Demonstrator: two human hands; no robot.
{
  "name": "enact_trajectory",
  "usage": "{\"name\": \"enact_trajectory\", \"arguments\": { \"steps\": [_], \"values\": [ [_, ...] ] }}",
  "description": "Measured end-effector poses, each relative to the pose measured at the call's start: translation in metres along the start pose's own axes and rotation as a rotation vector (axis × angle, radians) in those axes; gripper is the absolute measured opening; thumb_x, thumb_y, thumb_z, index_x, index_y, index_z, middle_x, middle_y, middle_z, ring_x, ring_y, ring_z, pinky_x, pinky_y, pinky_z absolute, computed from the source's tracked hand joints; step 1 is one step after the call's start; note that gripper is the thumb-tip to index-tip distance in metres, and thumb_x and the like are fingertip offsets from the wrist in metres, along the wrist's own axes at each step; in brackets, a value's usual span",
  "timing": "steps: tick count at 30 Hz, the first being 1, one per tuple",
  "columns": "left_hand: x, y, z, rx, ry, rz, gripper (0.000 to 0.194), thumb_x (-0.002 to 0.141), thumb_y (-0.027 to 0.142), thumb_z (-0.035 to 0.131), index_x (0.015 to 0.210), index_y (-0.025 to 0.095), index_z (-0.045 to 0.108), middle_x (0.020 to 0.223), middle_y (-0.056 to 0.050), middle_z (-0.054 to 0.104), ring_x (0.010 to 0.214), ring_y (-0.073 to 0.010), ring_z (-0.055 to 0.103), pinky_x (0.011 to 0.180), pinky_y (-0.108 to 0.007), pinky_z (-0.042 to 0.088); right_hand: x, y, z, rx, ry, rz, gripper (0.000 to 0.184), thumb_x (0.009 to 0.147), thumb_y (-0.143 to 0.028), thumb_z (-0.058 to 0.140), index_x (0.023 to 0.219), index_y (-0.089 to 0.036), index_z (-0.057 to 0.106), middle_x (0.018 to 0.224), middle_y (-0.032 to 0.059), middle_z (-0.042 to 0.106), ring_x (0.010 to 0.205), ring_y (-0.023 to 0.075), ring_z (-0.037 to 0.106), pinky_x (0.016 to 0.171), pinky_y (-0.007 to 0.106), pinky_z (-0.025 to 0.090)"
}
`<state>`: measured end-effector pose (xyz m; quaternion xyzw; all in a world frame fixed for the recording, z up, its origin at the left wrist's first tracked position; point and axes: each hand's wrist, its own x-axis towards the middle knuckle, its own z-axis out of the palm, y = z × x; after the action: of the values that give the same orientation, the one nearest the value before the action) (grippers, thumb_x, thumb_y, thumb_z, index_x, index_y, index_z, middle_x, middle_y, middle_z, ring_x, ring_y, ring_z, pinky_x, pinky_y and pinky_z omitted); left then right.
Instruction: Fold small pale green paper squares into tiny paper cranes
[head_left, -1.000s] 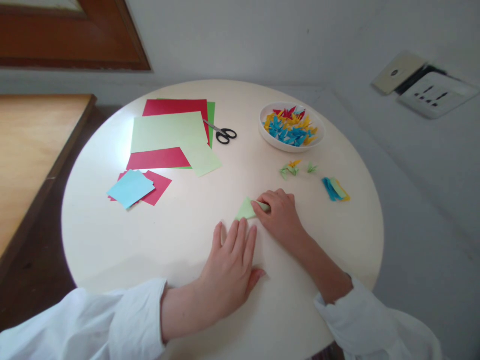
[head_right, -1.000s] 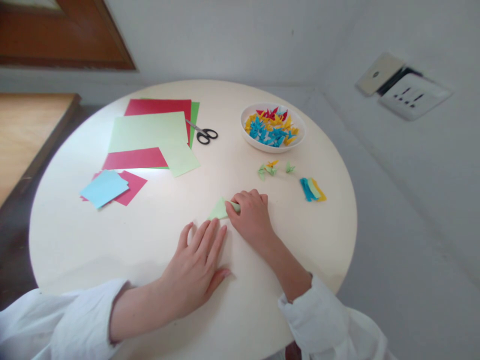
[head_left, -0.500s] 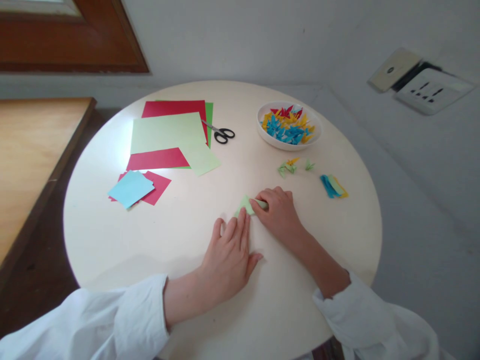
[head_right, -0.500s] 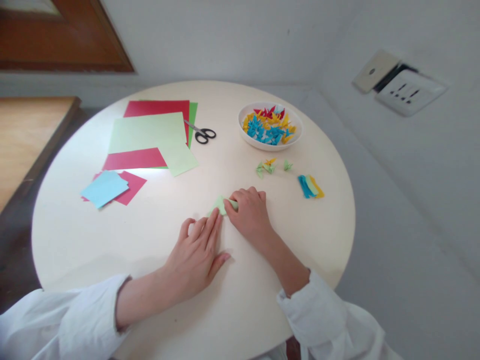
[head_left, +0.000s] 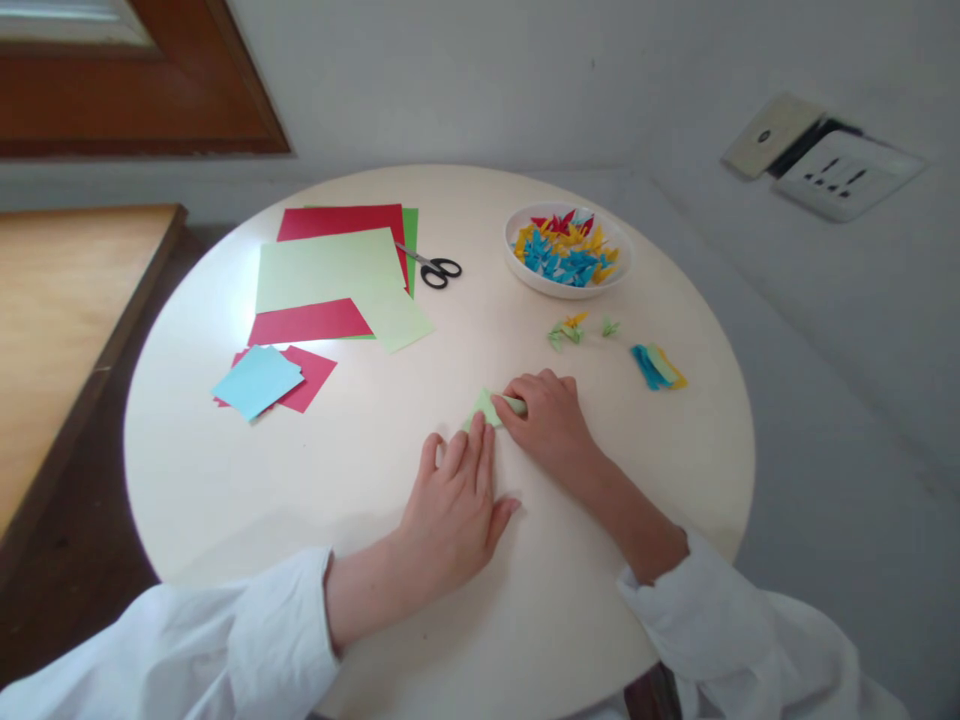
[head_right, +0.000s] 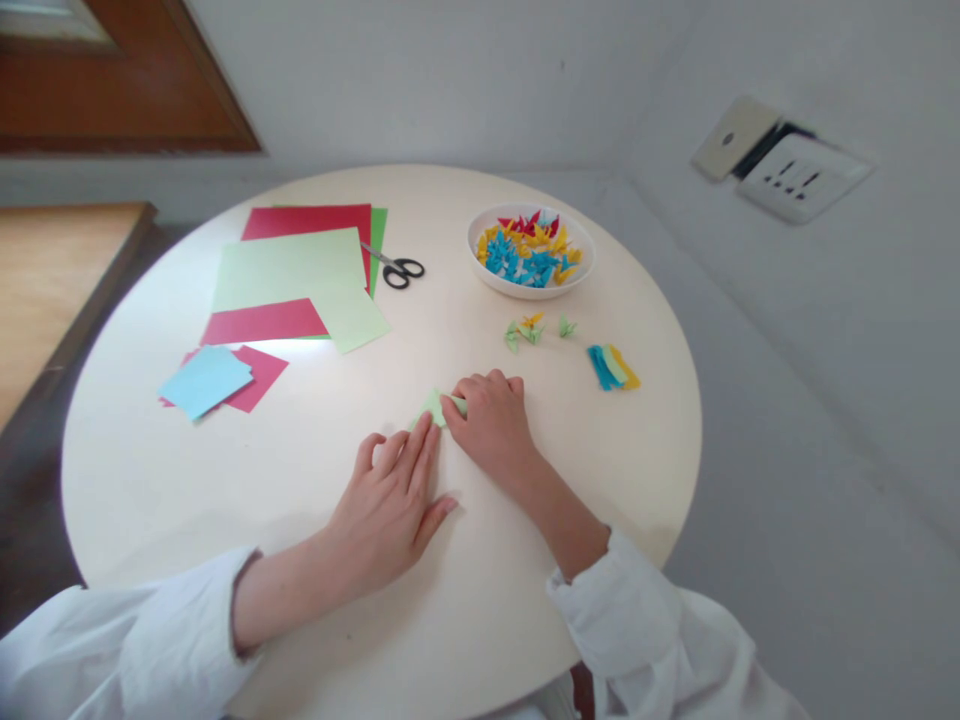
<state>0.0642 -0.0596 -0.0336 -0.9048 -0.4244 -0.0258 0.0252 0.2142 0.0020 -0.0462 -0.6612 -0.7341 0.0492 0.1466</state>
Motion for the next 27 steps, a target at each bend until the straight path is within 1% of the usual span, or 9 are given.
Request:
{"name": "enact_trajectory", "arguments": {
  "steps": [4, 8, 14, 18, 22, 27],
  "values": [
    [0.003, -0.001, -0.001, -0.006, -0.006, -0.012, 0.058, 0.093, 0.04, 0.025, 0.133, 0.0, 0.039, 0.138, -0.02, 0.043, 0.11, -0.03, 0.047, 0.094, -0.048, 0.032, 0.0, -0.001, -0.001, 0.001, -0.008, 0.0, 0.019, 0.082, -0.028, 0.053, 0.065, -0.019, 0.058, 0.076, 0.004, 0.069, 0.078, 0.0202, 0.051, 0.072, 0.034, 0.025],
    [0.007, 0.0, -0.002, -0.003, -0.013, -0.027, 0.056, 0.093, 0.039, 0.025, 0.132, 0.002, 0.041, 0.136, -0.019, 0.046, 0.11, -0.0288, 0.047, 0.096, -0.049, 0.031, 0.0, -0.002, -0.001, -0.005, 0.01, -0.009, 0.019, 0.082, -0.029, 0.053, 0.067, -0.019, 0.058, 0.077, 0.004, 0.069, 0.078, 0.0204, 0.052, 0.072, 0.034, 0.025],
    [0.008, 0.001, -0.001, 0.004, 0.018, -0.032, 0.055, 0.093, 0.039, 0.023, 0.133, 0.004, 0.041, 0.134, -0.018, 0.048, 0.111, -0.0281, 0.047, 0.098, -0.049, 0.028, -0.004, -0.002, 0.0, -0.039, 0.043, -0.036, 0.019, 0.084, -0.029, 0.051, 0.07, -0.019, 0.058, 0.077, 0.0041, 0.068, 0.078, 0.0204, 0.052, 0.072, 0.035, 0.023],
    [0.008, 0.002, 0.001, 0.009, 0.032, -0.036, 0.055, 0.093, 0.039, 0.024, 0.133, 0.005, 0.041, 0.133, -0.018, 0.049, 0.112, -0.0286, 0.047, 0.1, -0.05, 0.027, -0.007, -0.001, 0.001, -0.048, 0.075, -0.057, 0.02, 0.086, -0.032, 0.049, 0.074, -0.019, 0.058, 0.077, 0.0036, 0.067, 0.078, 0.0198, 0.052, 0.072, 0.034, 0.022],
    [0.008, 0.001, 0.002, 0.012, 0.044, -0.038, 0.054, 0.093, 0.038, 0.025, 0.133, 0.006, 0.041, 0.132, -0.017, 0.05, 0.111, -0.0292, 0.047, 0.099, -0.051, 0.027, -0.009, 0.004, 0.001, -0.051, 0.098, -0.06, 0.019, 0.086, -0.036, 0.05, 0.08, -0.019, 0.057, 0.079, 0.0019, 0.067, 0.078, 0.0194, 0.052, 0.073, 0.033, 0.022],
    [0.007, 0.0, 0.002, 0.014, 0.064, -0.04, 0.053, 0.093, 0.038, 0.026, 0.134, 0.007, 0.041, 0.13, -0.017, 0.051, 0.11, -0.029, 0.048, 0.098, -0.051, 0.028, -0.012, 0.015, -0.003, -0.063, 0.118, -0.003, 0.02, 0.086, -0.039, 0.052, 0.083, -0.019, 0.057, 0.081, 0.0024, 0.066, 0.077, 0.0195, 0.052, 0.072, 0.033, 0.022]
  ]
}}
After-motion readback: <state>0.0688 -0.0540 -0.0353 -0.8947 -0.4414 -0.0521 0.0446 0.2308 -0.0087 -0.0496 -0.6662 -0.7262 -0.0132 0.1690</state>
